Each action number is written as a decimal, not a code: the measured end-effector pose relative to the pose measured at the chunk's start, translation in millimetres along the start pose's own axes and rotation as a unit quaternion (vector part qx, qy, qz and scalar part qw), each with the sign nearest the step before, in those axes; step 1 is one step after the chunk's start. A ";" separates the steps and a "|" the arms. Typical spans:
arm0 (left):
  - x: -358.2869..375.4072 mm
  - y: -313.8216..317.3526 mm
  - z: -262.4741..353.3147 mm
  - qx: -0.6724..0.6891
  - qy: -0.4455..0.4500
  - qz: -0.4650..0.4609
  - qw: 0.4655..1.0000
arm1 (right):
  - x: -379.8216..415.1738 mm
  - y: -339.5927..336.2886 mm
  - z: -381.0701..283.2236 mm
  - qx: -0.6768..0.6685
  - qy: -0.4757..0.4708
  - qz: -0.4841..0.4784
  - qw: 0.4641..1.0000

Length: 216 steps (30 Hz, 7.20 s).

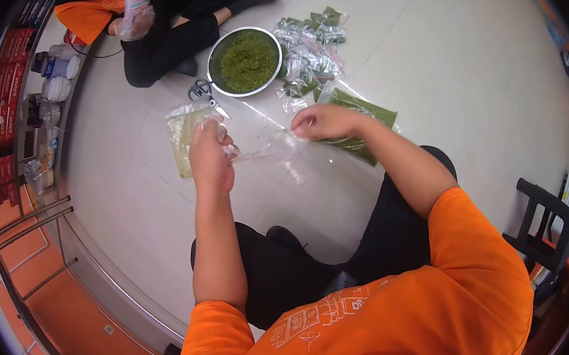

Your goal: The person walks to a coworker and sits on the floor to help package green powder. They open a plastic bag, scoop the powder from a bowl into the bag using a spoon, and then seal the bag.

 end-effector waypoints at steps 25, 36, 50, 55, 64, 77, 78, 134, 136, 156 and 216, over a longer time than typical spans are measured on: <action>41.9 69.2 -67.7 -0.649 -0.133 -0.365 0.654 | 7.4 -43.3 95.7 0.352 0.403 0.108 0.838; 41.8 68.9 -72.3 -0.640 -0.130 -0.362 0.665 | 0.0 -46.8 110.5 0.365 0.333 0.140 0.858; 35.9 76.0 -87.9 -0.636 -0.145 -0.393 0.649 | 21.7 -33.8 106.5 0.404 0.444 0.003 0.800; 29.6 75.3 -83.9 -0.656 -0.152 -0.387 0.630 | 21.0 -17.4 102.3 0.366 0.267 -0.095 0.886; 34.3 81.2 -73.7 -0.650 -0.109 -0.403 0.635 | 27.4 -4.2 -20.6 0.252 0.088 0.035 0.963; 20.5 67.0 -30.5 -0.417 0.069 -0.275 0.864 | 13.4 34.6 -41.2 0.248 -0.013 -0.142 0.958; 19.6 66.6 -24.0 -0.377 0.071 -0.244 0.891 | 23.0 45.0 -60.5 0.320 -0.010 -0.125 0.939; 41.7 61.2 -77.0 -0.679 -0.120 -0.364 0.626 | -2.1 40.3 2.1 0.270 0.113 -0.143 0.945; 41.6 61.2 -76.0 -0.676 -0.125 -0.367 0.627 | -4.2 40.0 6.1 0.268 0.114 -0.136 0.947; 54.9 81.3 -100.9 -0.675 -0.151 -0.431 0.580 | 9.0 1.6 40.9 0.395 0.221 -0.035 0.891; 32.8 55.1 -56.9 -0.652 -0.101 -0.323 0.678 | 0.4 33.8 -30.6 0.192 -0.021 -0.082 0.978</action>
Point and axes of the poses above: each hand's wrist, its own x-axis away from the middle knuckle, its own y-axis out of the palm, z = x × y, the point moved 5 cm from there along -x, towards the middle knuckle, and after that the axes turned 15 degrees about -z, right-handed, at the moved point
